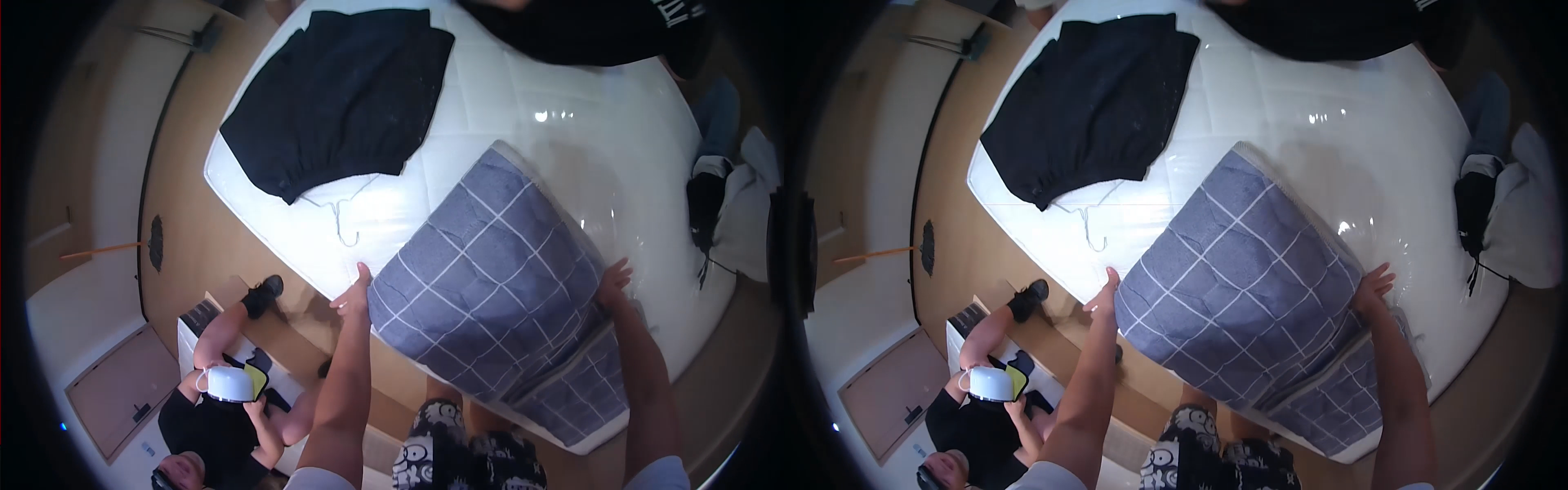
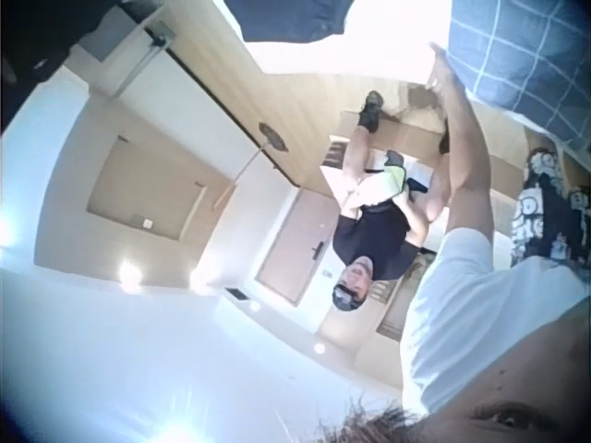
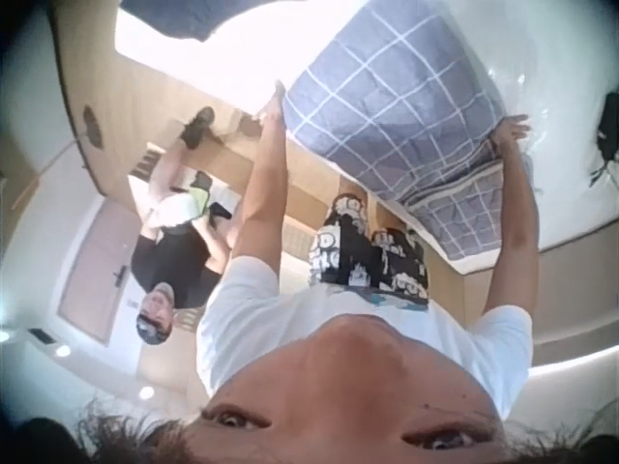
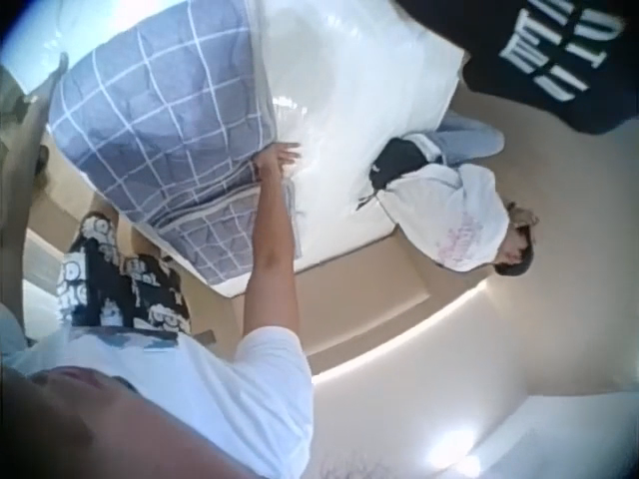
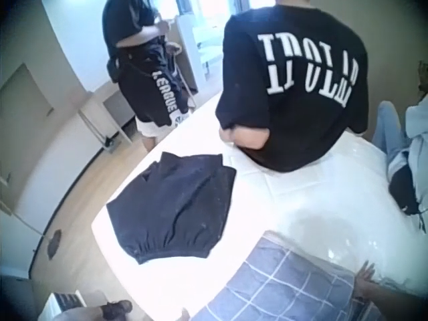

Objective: The person folds a bed mat on a mattress by hand, then unfolds it and spreads it flat over the mattress.

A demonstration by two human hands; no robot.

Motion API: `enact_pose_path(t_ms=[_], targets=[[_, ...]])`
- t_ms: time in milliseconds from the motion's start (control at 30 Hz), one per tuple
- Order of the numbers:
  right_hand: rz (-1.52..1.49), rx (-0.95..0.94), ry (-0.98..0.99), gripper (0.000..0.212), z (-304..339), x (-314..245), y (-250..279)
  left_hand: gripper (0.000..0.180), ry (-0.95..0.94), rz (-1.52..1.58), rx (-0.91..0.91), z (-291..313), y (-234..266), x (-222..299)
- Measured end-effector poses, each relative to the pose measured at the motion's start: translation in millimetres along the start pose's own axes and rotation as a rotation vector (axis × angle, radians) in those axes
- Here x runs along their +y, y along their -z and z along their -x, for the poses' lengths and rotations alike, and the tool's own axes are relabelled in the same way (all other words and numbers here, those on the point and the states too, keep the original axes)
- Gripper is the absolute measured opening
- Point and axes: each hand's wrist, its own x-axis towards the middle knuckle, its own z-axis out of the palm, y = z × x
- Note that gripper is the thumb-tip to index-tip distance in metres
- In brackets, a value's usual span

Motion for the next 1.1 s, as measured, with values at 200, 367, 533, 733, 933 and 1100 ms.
enact_pose_path(t_ms=[200, 367, 533, 733, 933, 1100], targets=[[1.186, 0.689, -0.049, 0.095, -29, 39, -33, 0.148, 0.069, 0.034, -0.044, 2, -22, 16], [0.665, 0.147, 0.031, 0.083, -41, 58, -26, 0.147, 0.048, 0.114, -0.141, 15, -43, 10], [-0.108, -0.120, -0.058, 0.105, 21, -65, 15, 0.141, -0.102, 0.371, -0.311, -110, 11, -31], [-0.211, -0.127, -0.033, 0.116, 95, -83, 105, 0.060, -1.016, 0.369, -0.122, -76, 13, -135], [-0.266, 0.448, 0.542, 0.080, 110, 7, 67, 0.072, -1.229, -0.040, 0.076, 82, -84, -331], [-0.313, 0.433, 0.662, 0.046, 169, -2, 69, 0.066, -1.081, 0.041, -0.297, 161, -87, -367]])
